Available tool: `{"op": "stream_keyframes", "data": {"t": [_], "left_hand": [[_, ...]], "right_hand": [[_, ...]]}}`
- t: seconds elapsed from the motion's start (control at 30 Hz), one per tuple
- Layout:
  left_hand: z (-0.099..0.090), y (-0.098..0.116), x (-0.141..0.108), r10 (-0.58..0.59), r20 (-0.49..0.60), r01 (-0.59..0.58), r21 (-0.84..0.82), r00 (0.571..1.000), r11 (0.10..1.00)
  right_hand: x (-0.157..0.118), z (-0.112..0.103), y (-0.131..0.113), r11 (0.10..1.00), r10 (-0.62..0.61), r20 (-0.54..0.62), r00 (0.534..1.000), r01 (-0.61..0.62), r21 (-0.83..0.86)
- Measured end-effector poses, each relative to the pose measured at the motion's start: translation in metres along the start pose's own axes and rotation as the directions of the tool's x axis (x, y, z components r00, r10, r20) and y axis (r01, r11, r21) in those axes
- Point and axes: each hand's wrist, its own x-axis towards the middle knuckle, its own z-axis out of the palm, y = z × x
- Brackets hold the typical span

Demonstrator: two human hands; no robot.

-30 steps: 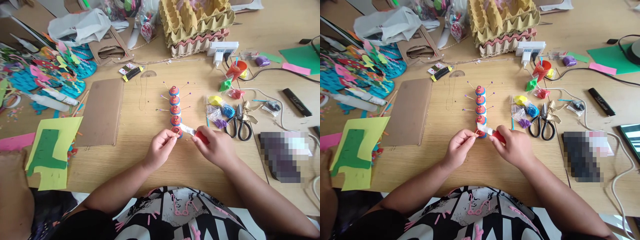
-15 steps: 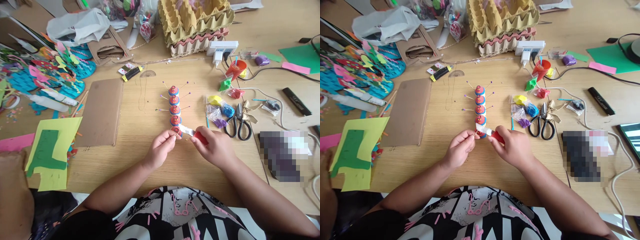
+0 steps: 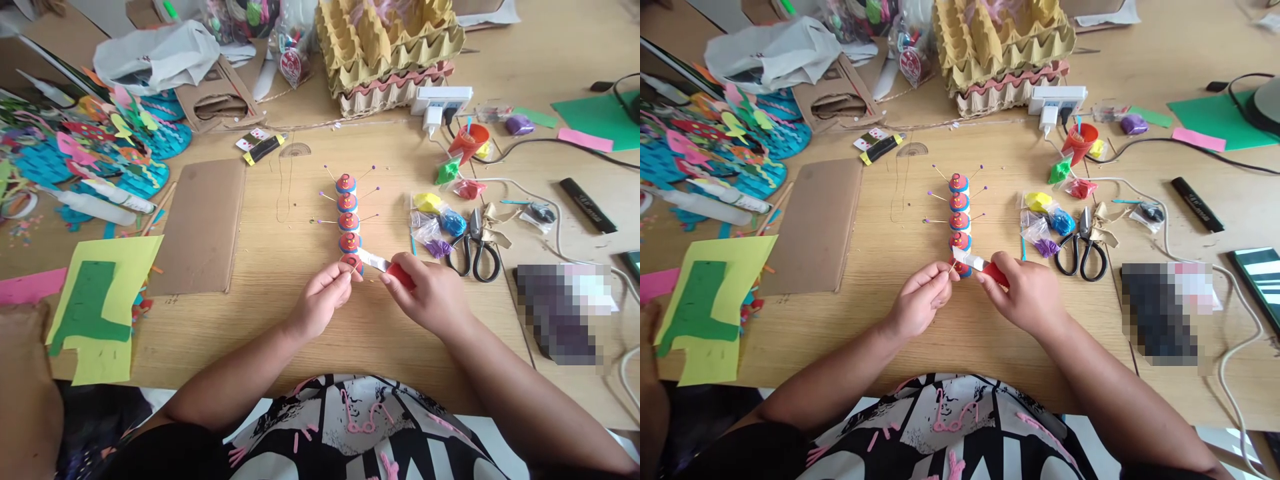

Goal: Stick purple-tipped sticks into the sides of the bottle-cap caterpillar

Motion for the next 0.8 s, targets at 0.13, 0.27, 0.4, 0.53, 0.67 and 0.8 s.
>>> {"op": "stream_keyframes", "data": {"t": [0.13, 0.27, 0.4, 0.53, 0.67, 0.8], "left_hand": [[-0.0003, 0.0003, -0.0002, -0.003, 0.034, 0.004, -0.009, 0.999, 1.000], [-0.0007, 0.0018, -0.0005, 0.012, 0.054, -0.011, -0.023, 0.998, 1.000], [-0.0009, 0.0028, -0.0009, 0.005, 0.099, 0.000, -0.048, 0.995, 0.999], [-0.0007, 0.0027, -0.0008, -0.004, 0.118, 0.016, -0.099, 0.993, 0.995], [0.0013, 0.0045, -0.0008, -0.023, 0.137, 0.041, -0.131, 0.990, 0.991], [0.0031, 0.0089, -0.0003, -0.078, 0.161, 0.114, -0.225, 0.984, 0.968]], "right_hand": [[-0.0003, 0.0009, 0.0011, 0.992, -0.118, 0.053, 0.992, 0.115, 0.055], [-0.0002, 0.0024, 0.0036, 0.999, -0.054, -0.052, 0.997, 0.054, 0.000], [-0.0007, 0.0029, 0.0043, 0.994, -0.108, -0.058, 0.992, 0.109, 0.015], [-0.0009, 0.0030, 0.0040, 0.997, -0.077, -0.101, 0.992, 0.077, 0.000], [-0.0009, 0.0023, 0.0028, 0.989, -0.139, -0.060, 0.988, 0.141, 0.040], [-0.0005, 0.0017, 0.0030, 0.997, -0.068, -0.099, 0.993, 0.069, 0.014]]}}
